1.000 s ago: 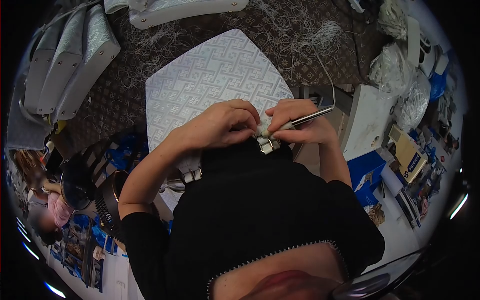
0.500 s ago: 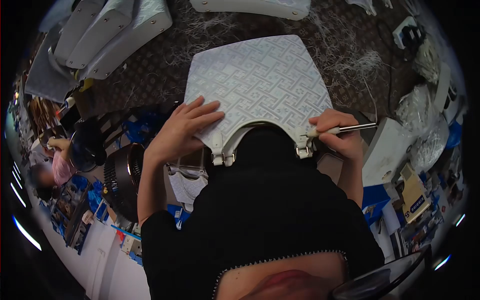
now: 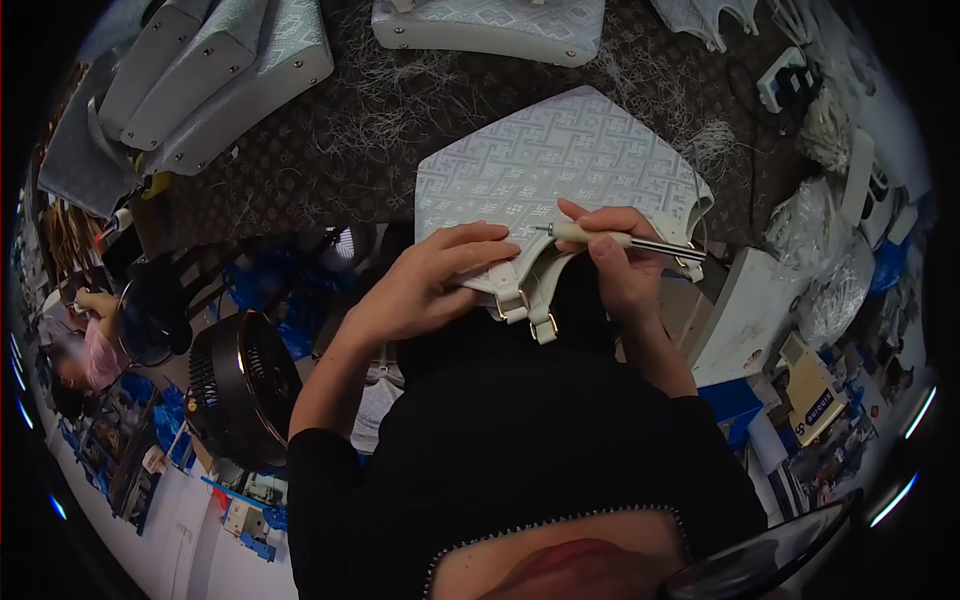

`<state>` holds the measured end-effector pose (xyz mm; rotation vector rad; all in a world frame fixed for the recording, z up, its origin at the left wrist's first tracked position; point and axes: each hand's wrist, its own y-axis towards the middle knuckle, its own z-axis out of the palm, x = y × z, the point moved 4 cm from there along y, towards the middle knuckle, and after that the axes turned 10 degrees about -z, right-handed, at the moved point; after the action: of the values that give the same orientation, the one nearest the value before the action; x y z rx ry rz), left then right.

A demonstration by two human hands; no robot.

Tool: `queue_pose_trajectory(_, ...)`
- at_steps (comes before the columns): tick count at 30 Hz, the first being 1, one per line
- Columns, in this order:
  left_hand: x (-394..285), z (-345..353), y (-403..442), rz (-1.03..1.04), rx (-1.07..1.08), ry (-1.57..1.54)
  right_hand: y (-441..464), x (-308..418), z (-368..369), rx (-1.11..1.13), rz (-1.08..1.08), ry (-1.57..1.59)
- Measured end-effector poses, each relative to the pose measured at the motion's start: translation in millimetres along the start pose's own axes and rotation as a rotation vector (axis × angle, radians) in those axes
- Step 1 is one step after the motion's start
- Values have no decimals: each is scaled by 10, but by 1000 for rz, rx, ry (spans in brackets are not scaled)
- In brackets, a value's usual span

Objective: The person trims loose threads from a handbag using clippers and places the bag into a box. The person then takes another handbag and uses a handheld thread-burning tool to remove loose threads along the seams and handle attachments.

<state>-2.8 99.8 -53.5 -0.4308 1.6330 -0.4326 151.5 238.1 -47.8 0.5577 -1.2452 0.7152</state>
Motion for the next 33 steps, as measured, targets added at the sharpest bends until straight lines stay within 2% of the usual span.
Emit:
queue_pose_trajectory(5,-185,-87,78,-45,144,-132,44,-35,-97,57,-65,86)
queue_pose_trajectory(9,-224,-21,179,6,119,-100,54,-60,-151,75,-69,138)
queue_pose_trajectory(11,-247,-10,198,-135,104,-132,56,-46,-178,111,-59,108)
queue_pose_trajectory(12,-292,-6,213,-139,107,-135,54,-45,-178,150,-55,77)
queue_pose_trajectory(15,-428,-22,236,-47,56,43,70,-61,-181,101,-61,157)
queue_pose_trajectory(17,-498,-30,245,87,7,208,83,-54,-180,102,-56,150)
queue_pose_trajectory(20,-491,-49,266,121,-27,250,93,-55,-190,116,-59,145)
queue_pose_trajectory(24,-374,-65,281,-3,59,111,106,-32,-201,163,-68,160)
queue_pose_trajectory(30,-299,-62,287,52,92,49,159,47,-176,367,9,37)
queue_pose_trajectory(33,-301,-76,290,139,78,66,171,46,-175,380,30,22)
